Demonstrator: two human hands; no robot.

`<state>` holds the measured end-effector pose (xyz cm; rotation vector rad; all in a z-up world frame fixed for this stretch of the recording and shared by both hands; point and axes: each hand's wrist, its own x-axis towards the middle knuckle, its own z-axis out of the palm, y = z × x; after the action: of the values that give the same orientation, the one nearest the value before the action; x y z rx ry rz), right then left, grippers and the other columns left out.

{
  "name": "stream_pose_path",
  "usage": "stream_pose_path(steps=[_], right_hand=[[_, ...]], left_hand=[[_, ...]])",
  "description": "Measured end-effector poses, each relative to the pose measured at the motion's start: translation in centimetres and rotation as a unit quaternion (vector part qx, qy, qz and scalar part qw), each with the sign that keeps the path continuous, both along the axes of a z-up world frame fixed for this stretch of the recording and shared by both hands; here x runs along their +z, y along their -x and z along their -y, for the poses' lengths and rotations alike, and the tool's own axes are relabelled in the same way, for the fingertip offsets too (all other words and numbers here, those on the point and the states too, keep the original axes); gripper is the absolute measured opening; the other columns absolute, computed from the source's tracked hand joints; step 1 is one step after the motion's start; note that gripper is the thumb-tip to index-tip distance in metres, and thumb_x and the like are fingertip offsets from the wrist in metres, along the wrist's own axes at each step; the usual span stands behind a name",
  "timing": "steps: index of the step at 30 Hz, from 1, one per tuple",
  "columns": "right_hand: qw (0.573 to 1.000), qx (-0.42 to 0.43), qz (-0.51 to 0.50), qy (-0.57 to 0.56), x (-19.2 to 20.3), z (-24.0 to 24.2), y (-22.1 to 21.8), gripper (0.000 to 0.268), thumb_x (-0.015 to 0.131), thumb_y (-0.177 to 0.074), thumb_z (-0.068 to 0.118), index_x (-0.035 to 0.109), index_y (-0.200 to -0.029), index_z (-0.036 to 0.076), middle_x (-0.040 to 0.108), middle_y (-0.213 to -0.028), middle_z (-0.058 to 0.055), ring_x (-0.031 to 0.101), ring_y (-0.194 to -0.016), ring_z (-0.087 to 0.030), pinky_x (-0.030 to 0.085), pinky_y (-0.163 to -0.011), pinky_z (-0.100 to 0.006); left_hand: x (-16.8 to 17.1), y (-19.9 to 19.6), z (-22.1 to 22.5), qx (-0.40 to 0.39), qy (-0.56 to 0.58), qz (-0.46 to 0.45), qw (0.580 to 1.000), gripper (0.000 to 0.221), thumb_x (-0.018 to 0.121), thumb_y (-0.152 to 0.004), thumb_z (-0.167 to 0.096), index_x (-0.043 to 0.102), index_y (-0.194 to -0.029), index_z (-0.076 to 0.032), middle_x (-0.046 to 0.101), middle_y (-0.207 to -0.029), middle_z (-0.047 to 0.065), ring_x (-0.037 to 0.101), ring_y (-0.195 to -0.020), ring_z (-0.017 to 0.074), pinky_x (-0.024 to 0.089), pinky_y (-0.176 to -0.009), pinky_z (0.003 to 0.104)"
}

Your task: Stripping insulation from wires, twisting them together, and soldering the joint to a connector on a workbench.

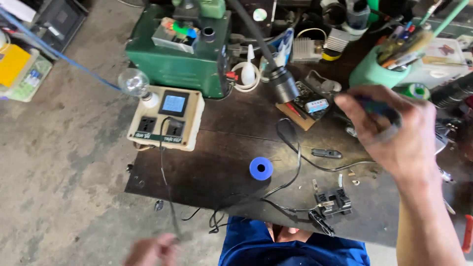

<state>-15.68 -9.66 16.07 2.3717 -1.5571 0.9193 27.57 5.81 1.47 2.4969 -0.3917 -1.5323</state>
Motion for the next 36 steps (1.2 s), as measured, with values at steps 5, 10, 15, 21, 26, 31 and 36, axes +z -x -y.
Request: stream_pose_path(steps=[5,10,15,21,26,31,36], right_hand=[[0.996,-0.073,-0.042,0.013,-2.9,4.1,-0.3,0.029,0.08,-0.117,0.033,0.08,-0.104,0.007,0.069,-0.073,-0.008,0.066,-0.06,-0.025,0.05,-0.045,-0.041],[0.965,-0.209,-0.152,-0.038,-5.1,7.2,-0.8,0.042,0.069,-0.119,0.056,0.078,-0.103,0.017,0.069,-0.066,-0.015,0.071,-0.063,-0.043,0.051,-0.05,-0.049],[0.936,-0.235,-0.219,-0.144,-5.3,9.3,-2.8,0.055,0.05,-0.124,0.057,0.066,-0.105,0.008,0.065,-0.06,-0.004,0.06,-0.044,-0.021,0.046,-0.043,-0.033],[0.924,-0.279,-0.158,-0.208,-6.0,10.4,-3.4,0.047,0.045,-0.116,0.05,0.069,-0.107,0.01,0.068,-0.078,-0.013,0.064,-0.066,-0.036,0.049,-0.062,-0.046],[0.957,-0.211,-0.158,-0.12,-7.7,8.7,-0.8,0.037,0.061,-0.105,0.041,0.071,-0.121,0.009,0.069,-0.067,-0.015,0.066,-0.052,-0.039,0.046,-0.045,-0.047],[1.0,-0.021,0.0,-0.019,-5.1,2.0,1.4,0.063,0.098,-0.094,0.022,0.067,-0.139,-0.01,0.076,-0.105,-0.021,0.071,-0.083,-0.026,0.064,-0.078,-0.035],[0.997,-0.029,0.058,-0.048,-6.9,-6.7,6.2,0.033,0.083,-0.101,0.021,0.072,-0.122,-0.002,0.072,-0.097,-0.012,0.067,-0.082,-0.019,0.056,-0.074,-0.033]], left_hand=[[0.7,-9.5,3.0,-0.355,0.473,0.29,0.753,0.03,0.066,-0.088,-0.026,0.071,-0.108,-0.005,0.073,-0.062,0.007,0.069,-0.046,0.0166,0.058,-0.04,0.034],[1.2,-10.7,12.6,-0.294,0.531,0.435,0.665,0.034,0.063,-0.105,-0.031,0.066,-0.132,-0.01,0.069,-0.124,0.008,0.069,-0.11,0.0268,0.053,-0.087,0.044],[2.3,-7.7,19.9,-0.286,0.45,0.258,0.806,0.058,0.049,-0.102,-0.047,0.053,-0.144,-0.008,0.063,-0.14,0.017,0.066,-0.12,0.0326,0.047,-0.108,0.046],[-1.8,-7.5,25.9,-0.302,0.418,0.273,0.812,0.045,0.055,-0.1,-0.051,0.055,-0.129,-0.017,0.068,-0.118,0.018,0.065,-0.109,0.046,0.047,-0.09,0.053],[-1.6,-6.6,26.0,-0.271,0.511,0.193,0.793,0.025,0.074,-0.099,-0.036,0.068,-0.118,-0.02,0.073,-0.105,-0.005,0.061,-0.096,0.0069,0.047,-0.087,0.028],[1.6,-4.8,25.4,-0.293,0.433,0.222,0.823,0.046,0.061,-0.101,-0.037,0.06,-0.142,-0.016,0.066,-0.126,0.011,0.057,-0.114,0.0284,0.044,-0.091,0.044],[0.5,-4.9,25.7,-0.238,0.464,0.179,0.834,0.036,0.07,-0.104,-0.028,0.064,-0.137,-0.012,0.067,-0.117,-0.002,0.057,-0.102,0.0083,0.047,-0.087,0.028]])
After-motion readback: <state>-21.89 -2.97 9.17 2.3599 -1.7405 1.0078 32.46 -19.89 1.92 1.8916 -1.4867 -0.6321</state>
